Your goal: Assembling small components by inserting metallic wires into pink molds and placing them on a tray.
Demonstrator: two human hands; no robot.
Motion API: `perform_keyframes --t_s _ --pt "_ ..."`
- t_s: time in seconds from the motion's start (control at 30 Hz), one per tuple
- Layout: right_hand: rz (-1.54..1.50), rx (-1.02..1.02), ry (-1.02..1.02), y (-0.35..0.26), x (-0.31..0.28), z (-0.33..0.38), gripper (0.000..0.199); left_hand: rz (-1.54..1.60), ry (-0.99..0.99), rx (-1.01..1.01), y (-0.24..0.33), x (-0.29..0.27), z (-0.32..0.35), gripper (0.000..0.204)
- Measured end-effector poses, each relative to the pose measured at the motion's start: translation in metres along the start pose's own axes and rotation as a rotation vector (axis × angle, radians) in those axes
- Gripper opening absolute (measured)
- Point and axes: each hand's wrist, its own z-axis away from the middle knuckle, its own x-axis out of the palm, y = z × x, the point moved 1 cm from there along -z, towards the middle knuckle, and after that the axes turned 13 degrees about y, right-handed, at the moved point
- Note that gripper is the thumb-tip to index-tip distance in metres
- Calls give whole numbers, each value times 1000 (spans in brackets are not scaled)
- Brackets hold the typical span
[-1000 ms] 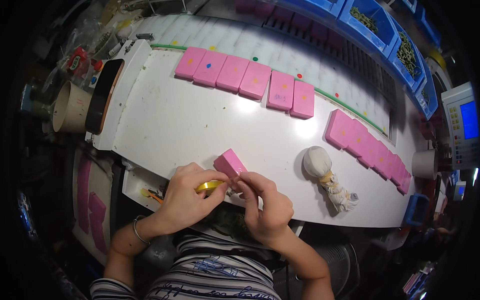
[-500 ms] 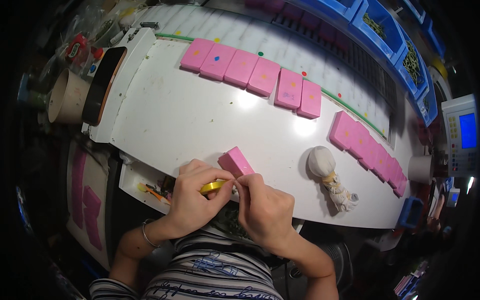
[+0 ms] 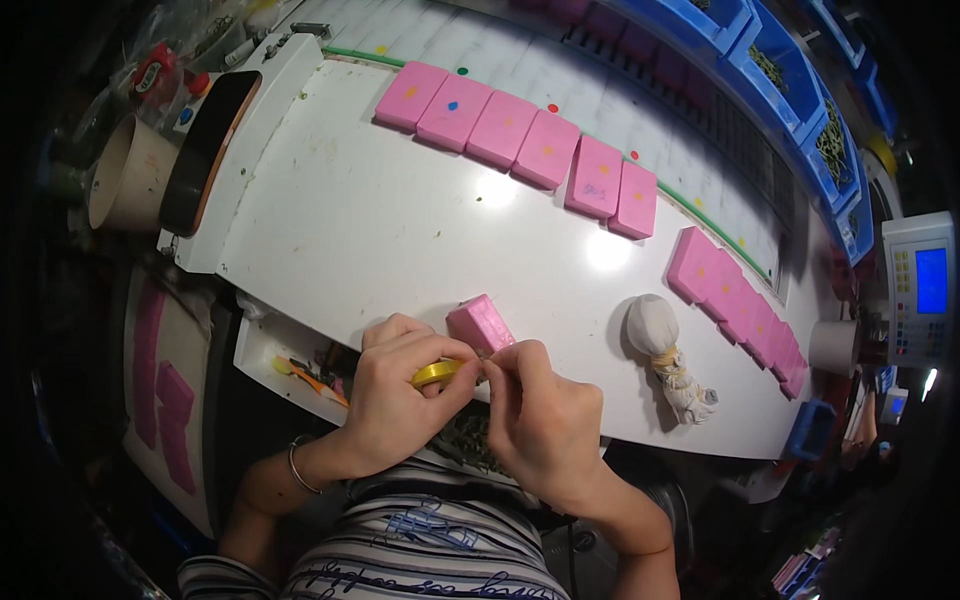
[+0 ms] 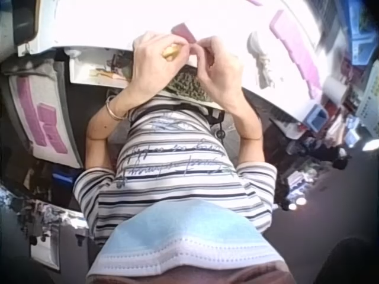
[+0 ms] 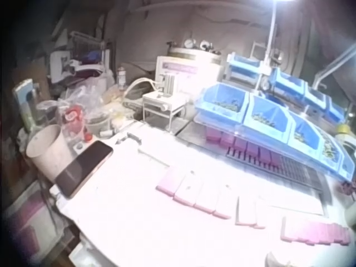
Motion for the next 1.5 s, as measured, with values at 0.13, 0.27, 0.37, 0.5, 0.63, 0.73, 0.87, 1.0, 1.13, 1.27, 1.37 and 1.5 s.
perform_keyframes --t_s 0.13,0.27,0.37,0.5,0.63,0.73,0.87,1.0,1.13,1.27,1.37,1.5 --pt "-56 15 -4 3 1 1 13 4 4 -9 -2 1 2 8" --pt "-7 -13 17 4 3 2 12 11 3 -11 -2 2 3 8" --pt "30 -62 49 2 5 3 12 8 0 -8 -2 2 4 8" --pt "155 -150 71 -4 7 4 11 15 -21 -2 -2 2 5 8" --pt "254 -230 57 -9 11 5 11 21 -6 10 -1 2 6 8" --pt "304 -208 18 -9 10 6 10 11 -7 12 -1 2 6 8" --pt "128 -102 40 -4 4 8 12 13 -7 6 -1 0 5 7" --pt "79 -70 29 -1 1 10 14 9 -5 5 1 -1 6 8" --pt "105 -76 5 -2 2 9 14 -2 -11 -7 1 -3 7 9" --pt "145 -89 -14 -6 0 7 13 15 -11 8 1 -3 7 9" --pt "196 -113 -31 -7 3 6 13 19 8 14 1 -2 9 8" --pt "290 -145 -78 -5 11 6 11 58 26 2 -1 -1 12 8"
